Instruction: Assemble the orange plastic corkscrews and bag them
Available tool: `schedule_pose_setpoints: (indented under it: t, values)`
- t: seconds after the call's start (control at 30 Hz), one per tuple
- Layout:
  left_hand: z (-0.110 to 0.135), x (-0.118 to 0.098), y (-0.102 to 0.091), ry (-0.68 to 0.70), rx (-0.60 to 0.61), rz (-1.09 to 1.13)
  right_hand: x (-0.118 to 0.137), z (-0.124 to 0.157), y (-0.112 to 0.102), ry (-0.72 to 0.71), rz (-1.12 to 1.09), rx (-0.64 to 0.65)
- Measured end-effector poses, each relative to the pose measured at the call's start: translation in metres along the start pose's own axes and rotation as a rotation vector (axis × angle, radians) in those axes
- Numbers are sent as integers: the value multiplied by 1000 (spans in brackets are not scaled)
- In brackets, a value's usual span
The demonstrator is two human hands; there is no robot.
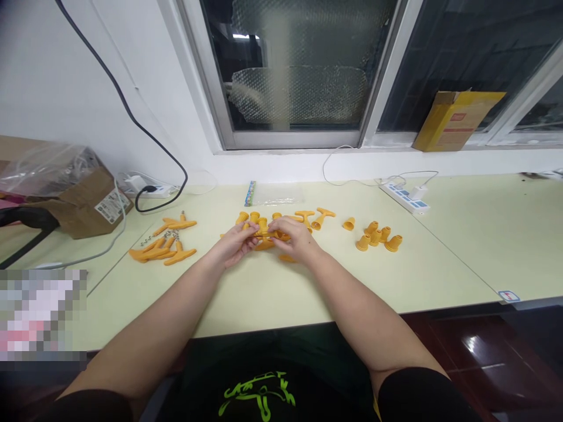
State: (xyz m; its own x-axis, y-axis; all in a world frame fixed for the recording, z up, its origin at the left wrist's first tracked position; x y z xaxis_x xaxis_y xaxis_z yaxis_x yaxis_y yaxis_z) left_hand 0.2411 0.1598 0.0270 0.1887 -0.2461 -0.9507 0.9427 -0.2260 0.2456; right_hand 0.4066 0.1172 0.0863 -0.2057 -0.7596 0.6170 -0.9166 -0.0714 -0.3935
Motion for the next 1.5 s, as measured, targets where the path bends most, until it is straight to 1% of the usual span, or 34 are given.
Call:
schedule_pose_setpoints:
  t: [0.07, 0.2, 0.27, 0.33, 0.4, 0.5, 0.53, 0.57, 0.6, 0.63, 0.67, 0.73, 0.77, 0.8, 0.83, 0.87, 0.9, 0.97, 1.03, 1.07, 1.1, 1.13, 1.17, 1.2, 1.23, 1.27, 1.3, 1.33, 1.37, 1.4, 1.43, 1.47, 1.5]
  values:
    - [3, -9, 0, 136, 24, -76, -9, 1, 1, 126, -84, -11]
    - [13, -29, 3, 426, 47, -261, -35, 12, 12, 534, -464, -100]
    - [19, -36, 4, 537, 49, -358, -43, 18, 23, 742, -648, -103]
    - [23, -40, 7, 614, 74, -430, -46, 25, 35, 935, -796, -59]
    - [27, -42, 10, 674, 102, -461, -45, 31, 44, 1089, -916, -3]
    - [33, -44, 12, 743, 110, -485, -40, 39, 51, 1232, -1031, 86]
    - [34, -45, 14, 751, 106, -494, -39, 40, 52, 1241, -1030, 120]
    - [34, -45, 14, 749, 96, -498, -38, 39, 50, 1208, -998, 141]
    - [34, -45, 14, 730, 79, -496, -38, 35, 46, 1122, -928, 140]
    - [32, -45, 14, 693, 59, -483, -37, 28, 39, 989, -814, 114]
    - [30, -44, 13, 643, 42, -462, -33, 20, 29, 824, -671, 77]
    - [23, -39, 11, 522, 26, -407, -20, 8, 15, 508, -375, 18]
    - [20, -37, 10, 469, 24, -380, -15, 6, 13, 414, -263, 7]
    - [17, -35, 8, 431, 23, -356, -13, 6, 13, 380, -201, 8]
    - [16, -34, 7, 413, 15, -337, -16, 7, 15, 404, -199, 10]
    - [17, -34, 4, 416, -1, -329, -21, 10, 19, 470, -254, 16]
    - [18, -35, 2, 437, -18, -338, -27, 13, 23, 562, -352, 25]
    - [26, -39, 0, 525, -49, -411, -34, 21, 38, 777, -618, 78]
    - [35, -44, 0, 628, -81, -513, -33, 31, 52, 985, -864, 171]
    - [38, -45, 1, 669, -85, -556, -30, 35, 57, 1068, -945, 217]
    - [39, -47, 2, 701, -73, -587, -27, 38, 59, 1125, -993, 255]
    - [39, -49, 2, 731, -50, -608, -26, 40, 58, 1147, -1008, 274]
    - [37, -52, 1, 761, -23, -635, -26, 39, 55, 1127, -989, 270]
    - [33, -55, -3, 786, -2, -680, -27, 36, 48, 1069, -930, 242]
    - [28, -60, -11, 816, -15, -741, -31, 31, 37, 983, -826, 189]
    - [21, -64, -25, 824, -80, -858, -34, 26, 24, 882, -678, 123]
    - [12, -67, -43, 786, -183, -1003, -37, 22, 10, 781, -497, 52]
    - [2, -68, -66, 694, -311, -1145, -39, 20, -4, 699, -301, -13]
    - [-6, -67, -93, 552, -462, -1250, -41, 19, -16, 642, -115, -64]
    - [-12, -64, -120, 376, -584, -1317, -43, 19, -25, 611, 43, -101]
    - [-16, -59, -142, 230, -654, -1359, -46, 20, -32, 597, 163, -126]
    - [-19, -55, -155, 145, -674, -1396, -49, 21, -35, 591, 245, -138]
    - [-21, -52, -164, 85, -680, -1423, -52, 22, -37, 586, 302, -140]
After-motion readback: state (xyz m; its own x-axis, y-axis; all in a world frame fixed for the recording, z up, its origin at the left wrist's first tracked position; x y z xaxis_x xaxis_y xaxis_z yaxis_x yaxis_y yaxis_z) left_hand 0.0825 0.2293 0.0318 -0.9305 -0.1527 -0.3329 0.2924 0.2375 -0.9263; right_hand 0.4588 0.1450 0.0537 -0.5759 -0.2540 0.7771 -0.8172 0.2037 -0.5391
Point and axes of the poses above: each hand's wrist, its own z-axis away from the middle knuckle, its own y-axis out of the palm, x = y × z, the point moved 8 cm from there along -z, towards the middle knuckle, and after that the axes turned 5 degrees about -z, right-handed, at the moved point
